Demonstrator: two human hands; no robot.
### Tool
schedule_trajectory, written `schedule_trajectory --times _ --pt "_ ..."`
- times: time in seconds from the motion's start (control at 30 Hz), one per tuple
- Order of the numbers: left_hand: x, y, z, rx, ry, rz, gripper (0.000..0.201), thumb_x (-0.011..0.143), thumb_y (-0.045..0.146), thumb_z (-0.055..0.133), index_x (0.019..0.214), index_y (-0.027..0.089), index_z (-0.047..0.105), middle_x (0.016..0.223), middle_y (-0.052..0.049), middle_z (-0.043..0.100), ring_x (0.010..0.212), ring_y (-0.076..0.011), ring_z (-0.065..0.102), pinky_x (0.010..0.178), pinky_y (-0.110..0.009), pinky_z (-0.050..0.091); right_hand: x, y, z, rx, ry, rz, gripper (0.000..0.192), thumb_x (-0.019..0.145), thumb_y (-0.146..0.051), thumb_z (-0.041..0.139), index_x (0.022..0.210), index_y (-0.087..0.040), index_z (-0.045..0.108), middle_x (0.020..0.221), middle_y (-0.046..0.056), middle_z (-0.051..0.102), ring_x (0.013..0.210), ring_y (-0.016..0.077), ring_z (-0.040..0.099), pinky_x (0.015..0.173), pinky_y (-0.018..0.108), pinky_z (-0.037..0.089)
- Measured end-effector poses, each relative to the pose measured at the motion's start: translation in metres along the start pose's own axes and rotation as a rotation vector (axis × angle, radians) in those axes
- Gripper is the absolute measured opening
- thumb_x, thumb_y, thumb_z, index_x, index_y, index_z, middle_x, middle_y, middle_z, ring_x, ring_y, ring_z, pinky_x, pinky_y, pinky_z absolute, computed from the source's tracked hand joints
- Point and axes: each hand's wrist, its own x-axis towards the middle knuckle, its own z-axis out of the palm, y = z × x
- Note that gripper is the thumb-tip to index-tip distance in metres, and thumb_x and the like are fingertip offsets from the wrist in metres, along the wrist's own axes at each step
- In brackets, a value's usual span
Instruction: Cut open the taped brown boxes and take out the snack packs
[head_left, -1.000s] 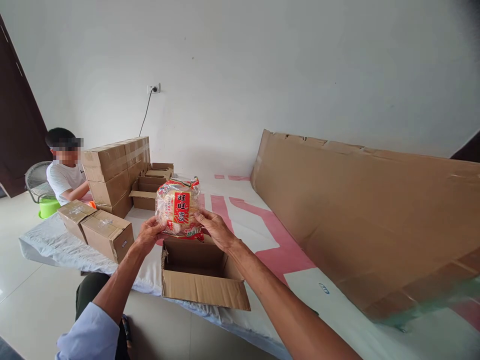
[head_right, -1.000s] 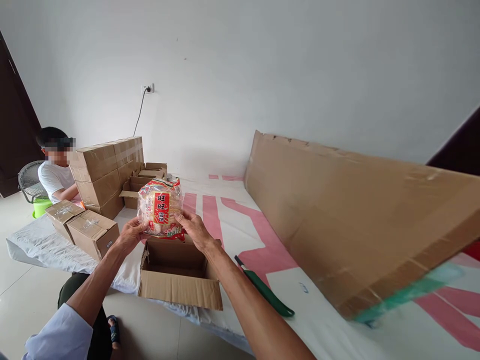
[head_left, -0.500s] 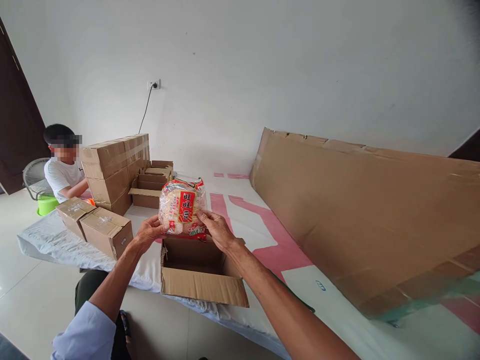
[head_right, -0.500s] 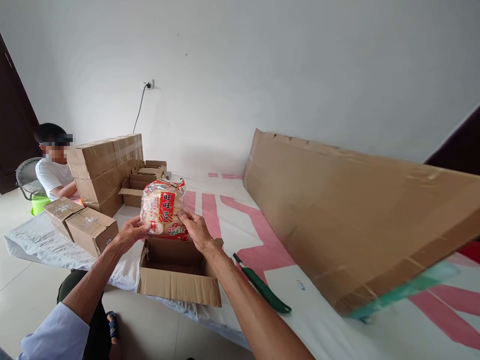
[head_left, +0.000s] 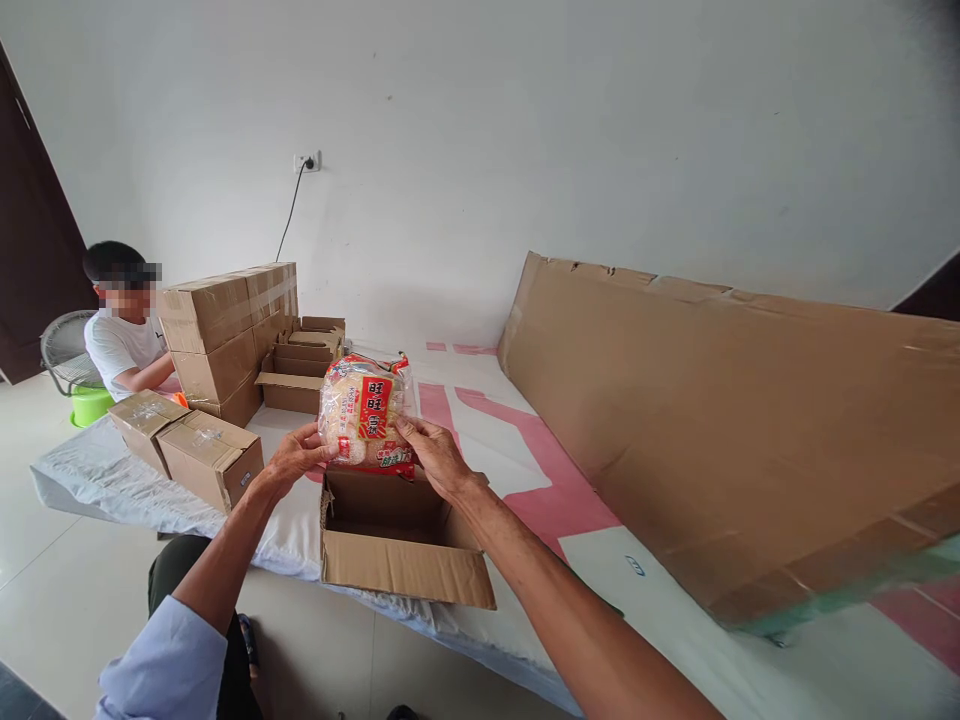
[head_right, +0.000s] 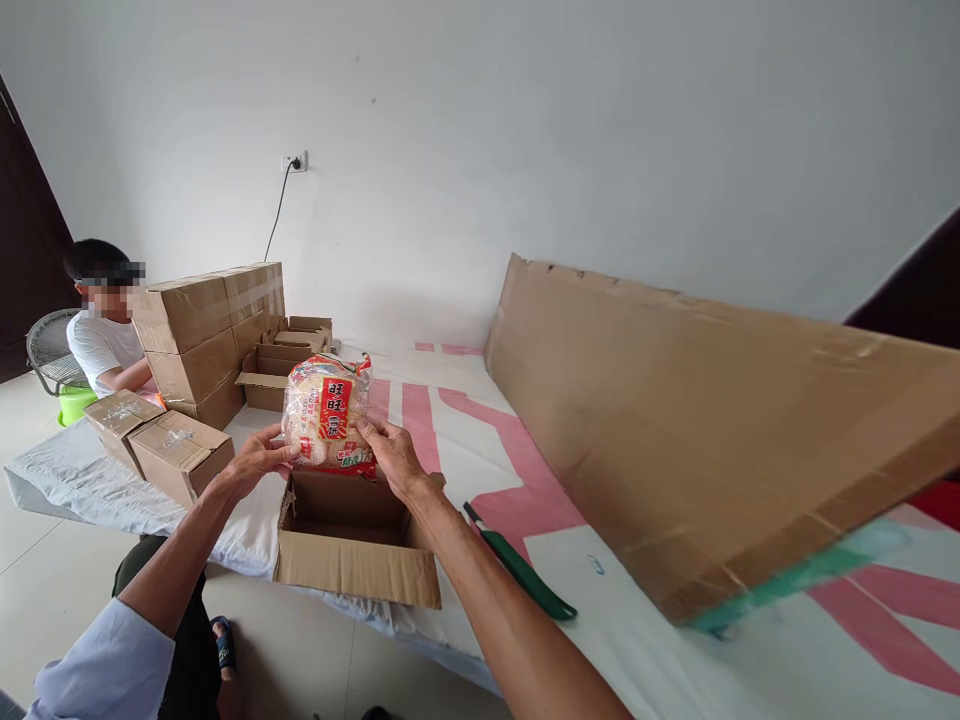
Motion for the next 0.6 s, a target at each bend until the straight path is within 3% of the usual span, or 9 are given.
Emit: schedule_trajectory --times 0.3,0.47,0.6 --pt "0.002 0.001 0.005 -0.096 0.008 0.013 0.079 0.059 0.051 0.105 0.123 0.015 0.075 0.103 -0.013 0.085 0.078 -0.0225 0.080 0.064 -0.026 0.056 0.001 -0.004 -0.001 -0.006 0.008 -0.002 0.063 0.057 -0.074 0.096 0.088 -0.021 0.081 0.082 0.004 0.082 0.082 0.0236 0.076 0.078 0.038 0.064" --pt "0.010 0.001 0.007 -0.208 0.059 0.021 0.073 0.057 0.047 0.107 0.113 0.014 0.075 0.096 -0.010 0.084 0.077 -0.0212 0.080 0.070 -0.029 0.062 -0.002 -0.013 0.004 0.004 -0.007 0.015 0.062 0.061 -0.075 0.095 0.093 -0.023 0.083 0.094 0.006 0.085 0.090 0.0261 0.078 0.082 0.041 0.066" --pt "0.027 -0.003 0.009 -0.305 0.119 0.040 0.068 0.058 0.042 0.107 0.111 0.014 0.074 0.094 -0.008 0.082 0.078 -0.0200 0.080 0.078 -0.033 0.066 -0.004 -0.026 0.005 0.008 -0.108 0.019 0.058 0.073 -0.072 0.090 0.106 -0.024 0.084 0.110 0.008 0.086 0.107 0.0295 0.079 0.092 0.043 0.066"
